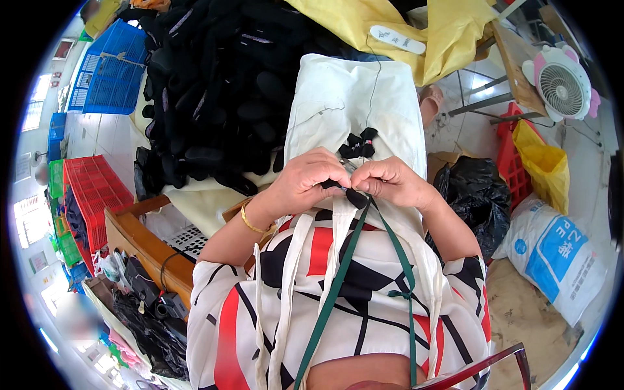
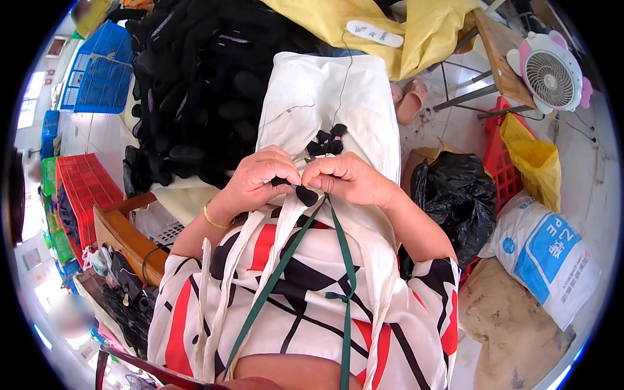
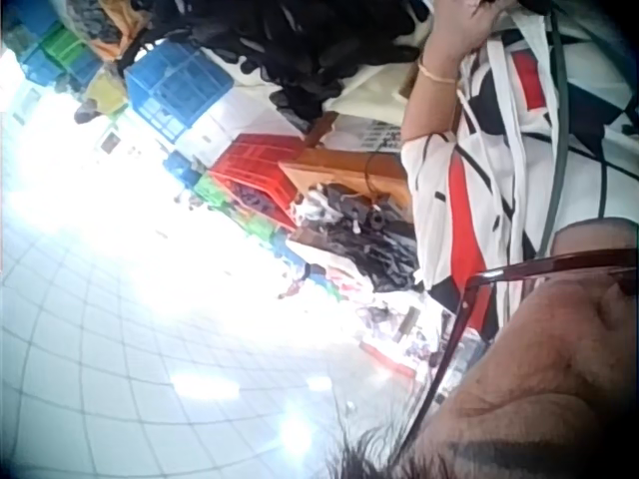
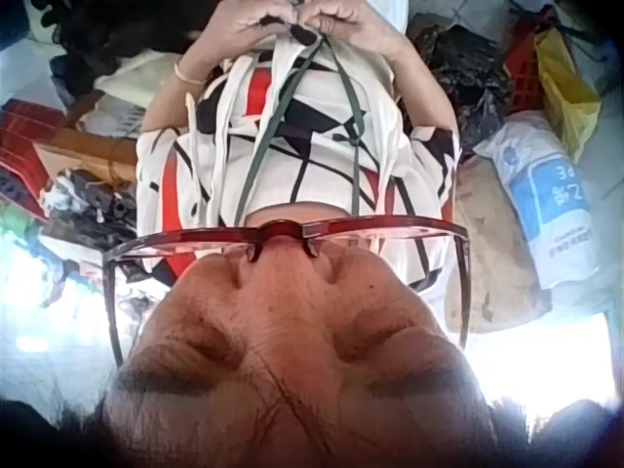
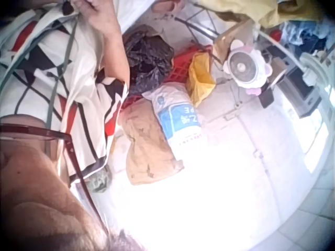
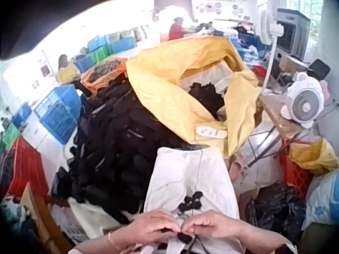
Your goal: The person sits on the floor in a workshop and hand-sews a black shoe using a needle and thread. They repeatedly insert the needle into the shoe's sole and pull the thread through to stitch the material, occasionally adjusting the shoe's position on their lap.
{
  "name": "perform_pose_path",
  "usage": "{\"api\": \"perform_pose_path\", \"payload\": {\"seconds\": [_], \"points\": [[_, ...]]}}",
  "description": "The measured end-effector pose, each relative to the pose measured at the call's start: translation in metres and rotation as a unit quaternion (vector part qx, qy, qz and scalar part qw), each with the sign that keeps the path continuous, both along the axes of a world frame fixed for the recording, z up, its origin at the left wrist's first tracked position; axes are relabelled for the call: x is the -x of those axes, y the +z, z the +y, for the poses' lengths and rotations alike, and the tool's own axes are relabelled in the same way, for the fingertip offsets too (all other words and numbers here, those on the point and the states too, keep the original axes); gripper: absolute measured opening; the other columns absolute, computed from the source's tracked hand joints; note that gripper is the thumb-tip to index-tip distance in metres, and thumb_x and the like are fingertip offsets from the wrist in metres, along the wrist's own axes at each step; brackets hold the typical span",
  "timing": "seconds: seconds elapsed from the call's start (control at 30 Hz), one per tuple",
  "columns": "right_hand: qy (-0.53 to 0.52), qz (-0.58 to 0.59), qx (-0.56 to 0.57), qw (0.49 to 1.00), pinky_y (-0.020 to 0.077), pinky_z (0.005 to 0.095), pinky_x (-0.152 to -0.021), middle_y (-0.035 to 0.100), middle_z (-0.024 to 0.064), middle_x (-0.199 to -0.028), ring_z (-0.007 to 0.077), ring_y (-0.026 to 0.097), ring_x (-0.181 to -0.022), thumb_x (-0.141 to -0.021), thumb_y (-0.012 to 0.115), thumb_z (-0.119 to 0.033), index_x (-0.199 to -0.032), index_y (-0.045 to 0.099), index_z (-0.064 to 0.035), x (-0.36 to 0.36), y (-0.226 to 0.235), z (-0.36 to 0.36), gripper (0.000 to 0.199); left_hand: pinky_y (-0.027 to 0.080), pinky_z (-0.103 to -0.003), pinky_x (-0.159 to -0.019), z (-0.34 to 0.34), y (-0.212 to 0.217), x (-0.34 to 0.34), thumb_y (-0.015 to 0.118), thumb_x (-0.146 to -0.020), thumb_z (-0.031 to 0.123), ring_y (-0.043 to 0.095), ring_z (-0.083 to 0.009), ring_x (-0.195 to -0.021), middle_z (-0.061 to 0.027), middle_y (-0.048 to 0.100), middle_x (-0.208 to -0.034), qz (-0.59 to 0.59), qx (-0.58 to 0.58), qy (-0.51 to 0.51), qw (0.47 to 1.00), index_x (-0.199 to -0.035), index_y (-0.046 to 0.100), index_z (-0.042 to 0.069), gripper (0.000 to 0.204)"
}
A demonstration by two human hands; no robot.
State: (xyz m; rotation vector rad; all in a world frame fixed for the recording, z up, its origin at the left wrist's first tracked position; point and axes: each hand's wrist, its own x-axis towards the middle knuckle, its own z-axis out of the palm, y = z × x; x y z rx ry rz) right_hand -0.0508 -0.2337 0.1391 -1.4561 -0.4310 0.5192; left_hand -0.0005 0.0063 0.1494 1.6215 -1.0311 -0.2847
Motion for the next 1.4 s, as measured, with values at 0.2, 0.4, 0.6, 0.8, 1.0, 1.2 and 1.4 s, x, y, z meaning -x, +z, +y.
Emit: {"api": "perform_pose_path", "payload": {"seconds": [0.2,0.4,0.6,0.8,1.0,1.2,1.4], "points": [[-0.012,0.052,0.043,0.998,0.0446,0.0232,-0.064,0.057,-0.0022,-0.078,0.0062,0.051,-0.070,-0.100,0.060,-0.012,-0.097,0.062,-0.0023,0.005,0.008,0.004,0.010,0.051,-0.033,-0.075,-0.001,-0.004,0.003,0.079,-0.079,0.009,0.062,-0.0236,-0.082,-0.0052,0.068,-0.086,0.009,-0.024,0.008,1.000,-0.092,0.069,0.005,0.017],[0.020,0.081,-0.005,0.997,0.0427,0.0203,-0.066,0.057,-0.0042,-0.082,0.0048,0.050,-0.073,-0.100,0.059,-0.011,-0.102,0.061,-0.0036,0.001,-0.009,-0.001,0.008,0.050,-0.034,-0.072,-0.003,-0.002,0.005,0.079,-0.079,0.011,0.062,-0.0246,-0.082,-0.0048,0.067,-0.087,0.023,-0.045,0.012,0.999,-0.093,0.068,0.007,0.017],[0.026,0.136,-0.069,0.988,0.0439,0.0214,-0.080,0.062,-0.0022,-0.095,0.0050,0.053,-0.088,-0.100,0.057,-0.005,-0.107,0.065,-0.0012,0.004,-0.016,-0.006,0.011,0.050,-0.034,-0.070,-0.003,-0.002,0.004,0.078,-0.079,0.011,0.062,-0.0249,-0.082,-0.0040,0.067,-0.087,0.023,-0.043,0.005,0.999,-0.094,0.068,0.008,0.018],[0.026,0.124,-0.056,0.990,0.0458,0.0234,-0.090,0.067,0.0012,-0.107,0.0083,0.059,-0.099,-0.100,0.057,-0.003,-0.114,0.068,0.0006,0.006,-0.018,-0.013,0.019,0.051,-0.032,-0.074,-0.003,-0.002,0.005,0.080,-0.079,0.014,0.063,-0.0229,-0.083,-0.0050,0.068,-0.086,0.039,-0.050,0.008,0.998,-0.092,0.070,0.006,0.019],[0.016,0.110,-0.060,0.992,0.0463,0.0240,-0.091,0.068,0.0017,-0.107,0.0091,0.059,-0.100,-0.100,0.057,-0.003,-0.116,0.067,0.0006,0.009,-0.019,-0.012,0.019,0.051,-0.032,-0.073,-0.002,-0.002,0.005,0.081,-0.079,0.014,0.064,-0.0225,-0.082,-0.0043,0.068,-0.087,0.038,-0.045,0.008,0.998,-0.092,0.070,0.005,0.020],[0.032,0.183,-0.062,0.981,0.0446,0.0192,-0.068,0.061,-0.0038,-0.090,0.0037,0.054,-0.077,-0.102,0.057,-0.011,-0.107,0.065,-0.0024,0.008,-0.016,-0.007,0.013,0.051,-0.031,-0.073,-0.002,-0.003,0.003,0.081,-0.079,0.014,0.064,-0.0225,-0.081,-0.0052,0.068,-0.086,0.045,-0.043,0.005,0.998,-0.092,0.070,0.005,0.020],[0.022,0.189,-0.078,0.979,0.0403,0.0185,-0.059,0.056,-0.0057,-0.081,0.0029,0.048,-0.065,-0.100,0.061,-0.020,-0.120,0.058,-0.0052,0.010,-0.024,-0.001,0.025,0.050,-0.031,-0.072,-0.004,-0.008,0.005,0.080,-0.079,0.013,0.064,-0.0225,-0.080,-0.0045,0.069,-0.086,0.058,-0.053,0.000,0.997,-0.092,0.070,0.006,0.018]]}}
